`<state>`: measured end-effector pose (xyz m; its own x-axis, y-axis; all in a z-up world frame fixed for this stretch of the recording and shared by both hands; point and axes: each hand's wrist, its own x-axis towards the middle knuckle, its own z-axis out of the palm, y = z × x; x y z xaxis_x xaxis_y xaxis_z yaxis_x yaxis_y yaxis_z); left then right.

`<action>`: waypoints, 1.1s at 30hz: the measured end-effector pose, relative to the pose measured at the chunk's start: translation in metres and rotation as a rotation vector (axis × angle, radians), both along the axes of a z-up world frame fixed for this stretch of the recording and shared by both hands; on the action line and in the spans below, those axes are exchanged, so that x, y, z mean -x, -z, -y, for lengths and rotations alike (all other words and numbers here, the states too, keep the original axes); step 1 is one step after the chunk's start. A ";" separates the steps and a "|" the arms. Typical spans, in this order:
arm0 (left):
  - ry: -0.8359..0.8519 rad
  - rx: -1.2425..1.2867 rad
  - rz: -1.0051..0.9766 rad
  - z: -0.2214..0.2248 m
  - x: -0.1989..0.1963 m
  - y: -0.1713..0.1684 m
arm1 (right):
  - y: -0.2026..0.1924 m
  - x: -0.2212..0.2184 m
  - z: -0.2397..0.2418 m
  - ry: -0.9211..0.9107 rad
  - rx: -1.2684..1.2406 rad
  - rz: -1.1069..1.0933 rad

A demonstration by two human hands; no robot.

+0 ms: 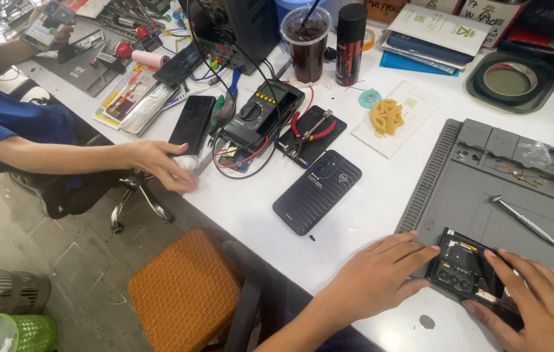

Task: Applying adhesive to the frame of a mobile phone and then carefully attaching and pressing the back cover into place.

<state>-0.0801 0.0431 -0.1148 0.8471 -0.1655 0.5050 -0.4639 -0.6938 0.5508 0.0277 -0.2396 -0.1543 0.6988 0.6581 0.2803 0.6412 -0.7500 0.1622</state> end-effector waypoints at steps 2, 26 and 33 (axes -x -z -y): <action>0.003 0.017 0.004 0.000 -0.001 0.003 | 0.004 -0.003 0.002 0.006 0.012 0.001; -0.425 0.707 0.107 -0.126 0.030 -0.069 | 0.006 -0.005 0.002 0.002 0.012 -0.020; -0.663 1.029 0.430 -0.208 0.049 -0.081 | -0.005 0.005 -0.004 0.011 -0.043 -0.064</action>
<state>-0.1292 0.2508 -0.0341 0.3564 0.8449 0.3990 -0.4689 -0.2076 0.8585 0.0227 -0.2354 -0.1488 0.7230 0.6388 0.2629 0.6412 -0.7623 0.0888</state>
